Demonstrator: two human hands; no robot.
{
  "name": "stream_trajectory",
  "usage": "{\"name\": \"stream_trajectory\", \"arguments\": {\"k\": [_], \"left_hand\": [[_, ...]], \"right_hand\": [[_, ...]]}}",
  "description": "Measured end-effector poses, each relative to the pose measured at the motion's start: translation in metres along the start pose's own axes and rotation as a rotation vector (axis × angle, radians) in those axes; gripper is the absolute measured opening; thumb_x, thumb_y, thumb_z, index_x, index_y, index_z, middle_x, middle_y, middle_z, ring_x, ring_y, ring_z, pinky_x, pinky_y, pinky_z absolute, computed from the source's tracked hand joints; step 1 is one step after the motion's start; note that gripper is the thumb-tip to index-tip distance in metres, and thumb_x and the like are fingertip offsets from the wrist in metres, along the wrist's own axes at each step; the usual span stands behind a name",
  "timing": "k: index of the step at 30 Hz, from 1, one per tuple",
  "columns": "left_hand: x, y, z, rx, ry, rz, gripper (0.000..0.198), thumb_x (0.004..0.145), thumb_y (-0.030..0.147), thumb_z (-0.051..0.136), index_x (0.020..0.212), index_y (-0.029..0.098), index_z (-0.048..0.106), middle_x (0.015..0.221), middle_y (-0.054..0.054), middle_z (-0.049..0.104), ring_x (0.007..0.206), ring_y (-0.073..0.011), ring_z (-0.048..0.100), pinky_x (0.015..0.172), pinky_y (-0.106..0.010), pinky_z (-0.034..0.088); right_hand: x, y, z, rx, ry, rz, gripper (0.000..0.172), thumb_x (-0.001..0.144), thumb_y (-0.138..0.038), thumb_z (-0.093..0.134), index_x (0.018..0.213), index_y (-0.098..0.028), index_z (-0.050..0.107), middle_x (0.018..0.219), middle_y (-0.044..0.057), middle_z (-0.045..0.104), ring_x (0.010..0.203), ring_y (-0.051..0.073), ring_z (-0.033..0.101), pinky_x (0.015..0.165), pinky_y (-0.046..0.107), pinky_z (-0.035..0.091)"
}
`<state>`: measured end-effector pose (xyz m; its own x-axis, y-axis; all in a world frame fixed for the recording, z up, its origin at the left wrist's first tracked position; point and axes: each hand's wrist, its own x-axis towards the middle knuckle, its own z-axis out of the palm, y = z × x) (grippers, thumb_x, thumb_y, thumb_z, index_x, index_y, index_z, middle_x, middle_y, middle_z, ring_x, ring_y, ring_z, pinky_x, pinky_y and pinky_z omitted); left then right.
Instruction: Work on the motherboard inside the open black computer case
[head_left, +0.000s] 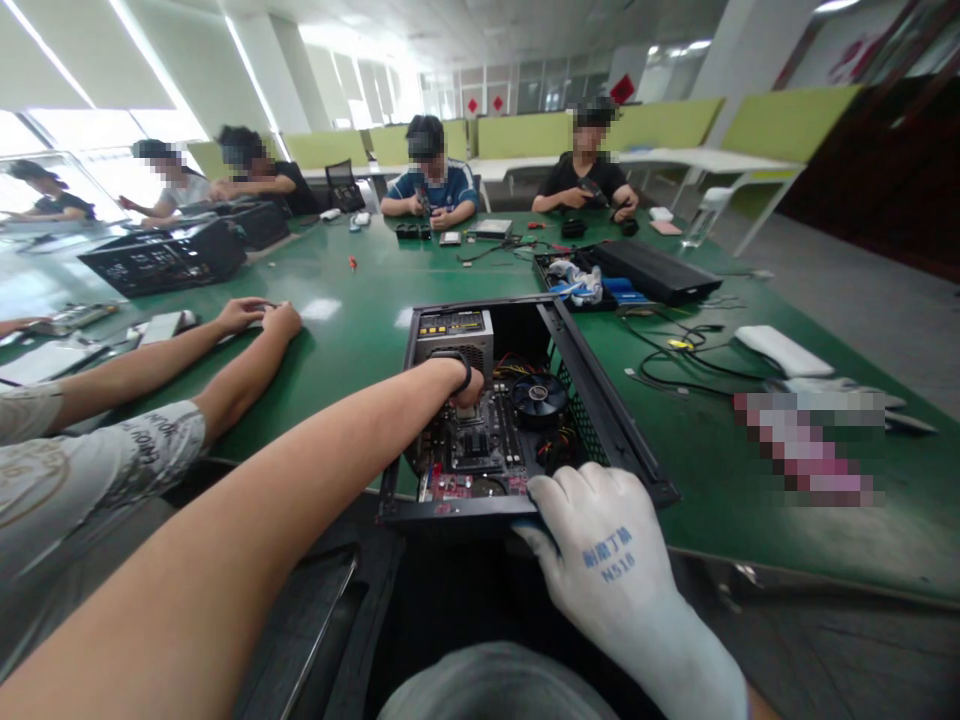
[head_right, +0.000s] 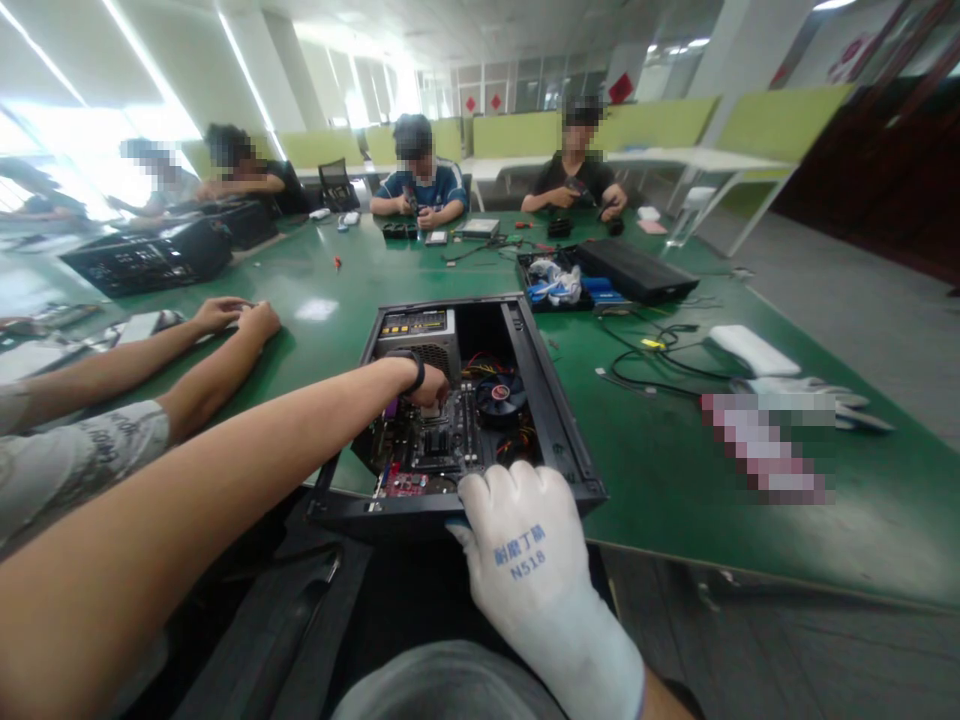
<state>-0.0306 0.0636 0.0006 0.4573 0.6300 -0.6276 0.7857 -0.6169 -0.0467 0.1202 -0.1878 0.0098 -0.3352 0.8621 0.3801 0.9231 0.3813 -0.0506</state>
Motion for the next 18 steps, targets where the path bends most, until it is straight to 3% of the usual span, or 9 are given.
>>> {"name": "stream_trajectory", "arguments": {"k": [3,9,13,18], "left_hand": [[0.005,-0.004,0.003,0.072,-0.066,-0.013,0.050,0.063,0.013,0.067,0.113,0.017,0.072,0.101,-0.008,0.075,0.084,-0.0214,0.067,0.079,-0.029,0.051],[-0.003,0.005,0.001,0.166,0.127,-0.109,0.055,0.055,0.034,0.084,0.107,0.018,0.075,0.106,-0.011,0.074,0.104,-0.0281,0.065,0.094,-0.031,0.048],[-0.012,0.012,-0.003,0.166,0.138,-0.130,0.059,0.053,0.037,0.087,0.107,0.015,0.075,0.110,-0.015,0.073,0.108,-0.0320,0.064,0.098,-0.035,0.047],[-0.013,0.021,-0.005,0.159,0.071,-0.142,0.056,0.053,0.028,0.087,0.105,0.011,0.076,0.106,-0.016,0.074,0.102,-0.0323,0.067,0.097,-0.035,0.049]], "right_hand": [[0.000,0.000,0.001,0.011,-0.016,0.016,0.020,0.075,-0.033,0.073,0.086,-0.023,0.060,0.077,0.003,0.057,0.074,0.021,0.041,0.069,0.035,0.019],[0.001,-0.001,0.000,0.002,-0.041,0.021,0.016,0.077,-0.033,0.070,0.086,-0.023,0.060,0.078,0.004,0.058,0.074,0.022,0.041,0.068,0.036,0.019],[0.001,-0.001,0.000,-0.008,-0.033,0.007,0.016,0.077,-0.033,0.069,0.086,-0.023,0.060,0.078,0.003,0.057,0.074,0.022,0.042,0.068,0.036,0.019],[-0.001,0.001,0.001,-0.021,-0.025,0.002,0.017,0.079,-0.035,0.067,0.088,-0.023,0.060,0.078,0.004,0.056,0.074,0.021,0.042,0.068,0.036,0.019]]}}
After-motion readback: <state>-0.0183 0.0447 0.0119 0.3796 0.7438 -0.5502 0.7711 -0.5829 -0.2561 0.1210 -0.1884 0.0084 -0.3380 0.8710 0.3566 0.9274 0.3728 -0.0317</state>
